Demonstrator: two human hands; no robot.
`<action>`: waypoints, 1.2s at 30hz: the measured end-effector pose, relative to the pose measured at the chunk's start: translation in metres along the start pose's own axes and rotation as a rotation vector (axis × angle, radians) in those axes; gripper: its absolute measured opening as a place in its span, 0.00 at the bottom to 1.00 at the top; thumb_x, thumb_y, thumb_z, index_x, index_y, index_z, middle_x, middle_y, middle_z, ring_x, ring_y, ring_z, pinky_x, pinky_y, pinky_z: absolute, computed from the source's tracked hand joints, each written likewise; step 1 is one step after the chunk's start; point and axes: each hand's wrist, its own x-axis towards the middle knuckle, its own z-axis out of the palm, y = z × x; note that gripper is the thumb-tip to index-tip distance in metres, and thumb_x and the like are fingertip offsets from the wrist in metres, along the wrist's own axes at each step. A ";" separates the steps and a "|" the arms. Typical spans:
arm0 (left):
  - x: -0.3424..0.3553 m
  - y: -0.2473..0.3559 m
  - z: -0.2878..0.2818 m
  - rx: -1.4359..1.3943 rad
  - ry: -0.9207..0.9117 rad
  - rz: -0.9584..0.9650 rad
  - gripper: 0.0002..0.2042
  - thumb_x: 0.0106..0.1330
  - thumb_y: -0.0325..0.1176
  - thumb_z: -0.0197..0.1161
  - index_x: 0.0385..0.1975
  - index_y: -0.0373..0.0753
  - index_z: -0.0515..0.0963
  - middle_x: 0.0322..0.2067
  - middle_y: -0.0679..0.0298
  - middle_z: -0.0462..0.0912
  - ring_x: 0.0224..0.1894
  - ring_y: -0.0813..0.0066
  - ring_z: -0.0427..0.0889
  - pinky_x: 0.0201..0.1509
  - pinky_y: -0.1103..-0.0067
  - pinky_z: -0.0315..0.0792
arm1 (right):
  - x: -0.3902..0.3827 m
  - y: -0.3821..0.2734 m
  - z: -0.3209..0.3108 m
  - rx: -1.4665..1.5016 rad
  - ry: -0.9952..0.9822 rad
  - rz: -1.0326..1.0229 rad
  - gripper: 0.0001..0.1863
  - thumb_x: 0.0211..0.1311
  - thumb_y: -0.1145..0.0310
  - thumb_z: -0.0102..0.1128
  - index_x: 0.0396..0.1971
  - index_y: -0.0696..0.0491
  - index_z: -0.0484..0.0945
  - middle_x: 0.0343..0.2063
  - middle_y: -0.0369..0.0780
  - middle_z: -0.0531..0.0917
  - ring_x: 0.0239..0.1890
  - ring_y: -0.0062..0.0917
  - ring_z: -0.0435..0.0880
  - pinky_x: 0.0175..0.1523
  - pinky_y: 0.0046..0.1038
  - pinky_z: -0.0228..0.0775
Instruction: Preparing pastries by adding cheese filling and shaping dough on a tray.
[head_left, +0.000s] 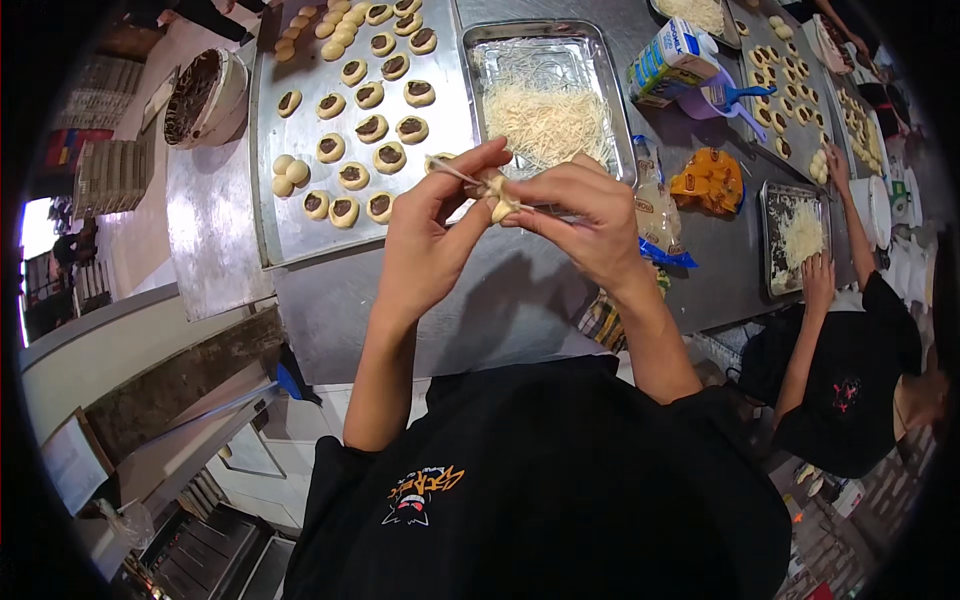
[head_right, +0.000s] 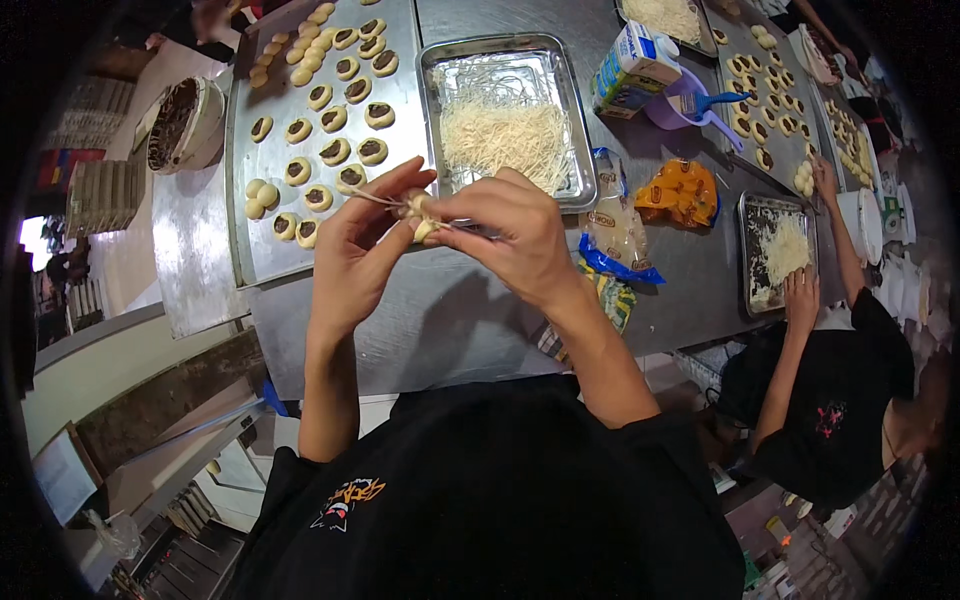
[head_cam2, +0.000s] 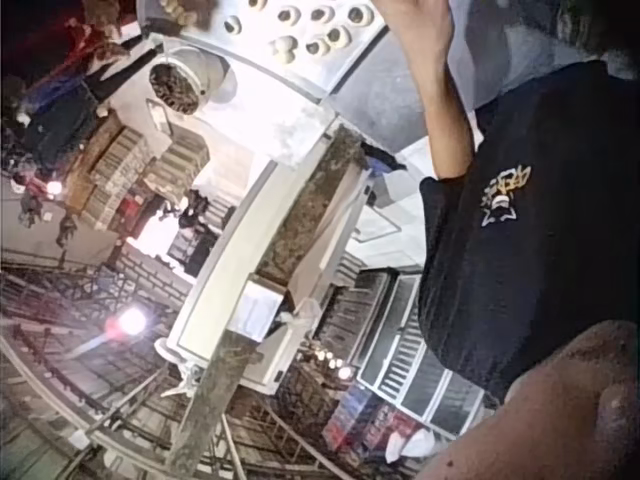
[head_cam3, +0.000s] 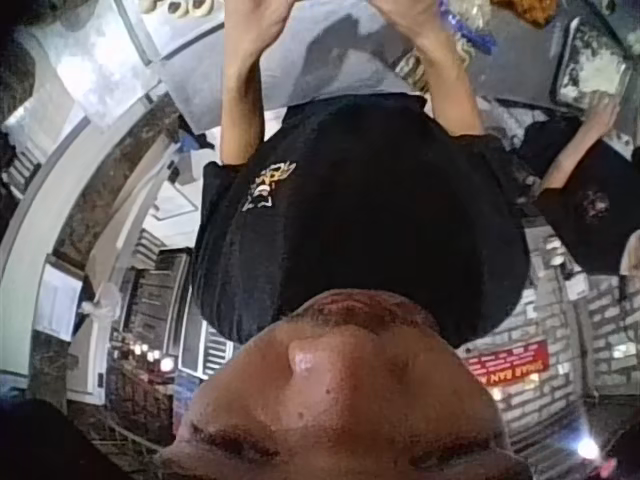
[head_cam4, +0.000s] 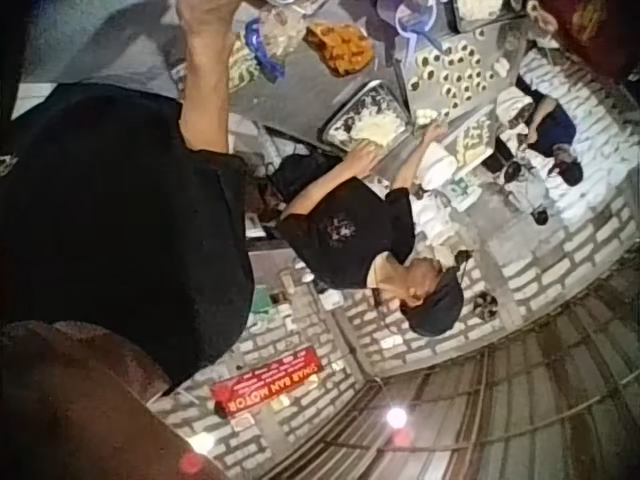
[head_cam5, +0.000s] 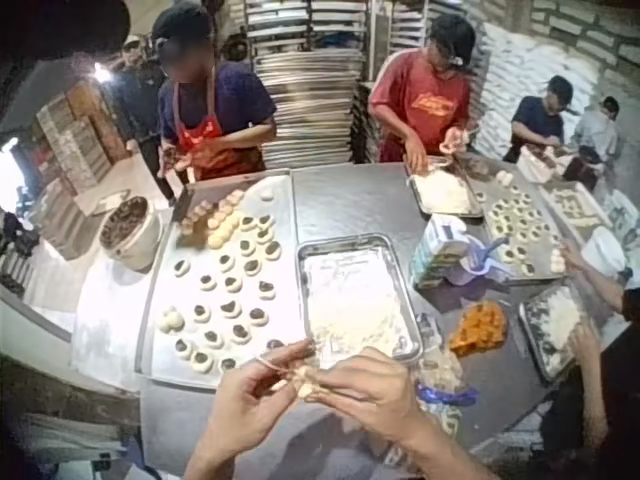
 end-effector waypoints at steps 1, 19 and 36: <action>-0.004 0.004 -0.002 0.096 -0.014 0.044 0.26 0.65 0.17 0.58 0.65 0.36 0.69 0.56 0.55 0.80 0.53 0.71 0.81 0.57 0.75 0.75 | -0.001 -0.004 0.004 -0.073 0.010 -0.084 0.13 0.49 0.77 0.75 0.37 0.56 0.87 0.34 0.37 0.85 0.36 0.25 0.81 0.39 0.23 0.73; -0.111 0.011 -0.127 -0.801 0.071 -0.350 0.24 0.64 0.20 0.63 0.60 0.35 0.67 0.62 0.52 0.71 0.57 0.63 0.79 0.55 0.73 0.79 | -0.038 -0.096 0.154 0.245 0.285 0.117 0.12 0.49 0.76 0.75 0.36 0.58 0.87 0.33 0.40 0.84 0.39 0.23 0.80 0.40 0.23 0.70; -0.175 -0.020 -0.194 -0.345 0.336 0.096 0.15 0.74 0.36 0.55 0.47 0.29 0.78 0.47 0.53 0.82 0.51 0.70 0.80 0.58 0.74 0.74 | -0.025 -0.144 0.251 0.175 0.050 -0.122 0.18 0.51 0.80 0.73 0.45 0.58 0.84 0.38 0.43 0.86 0.43 0.27 0.84 0.46 0.26 0.76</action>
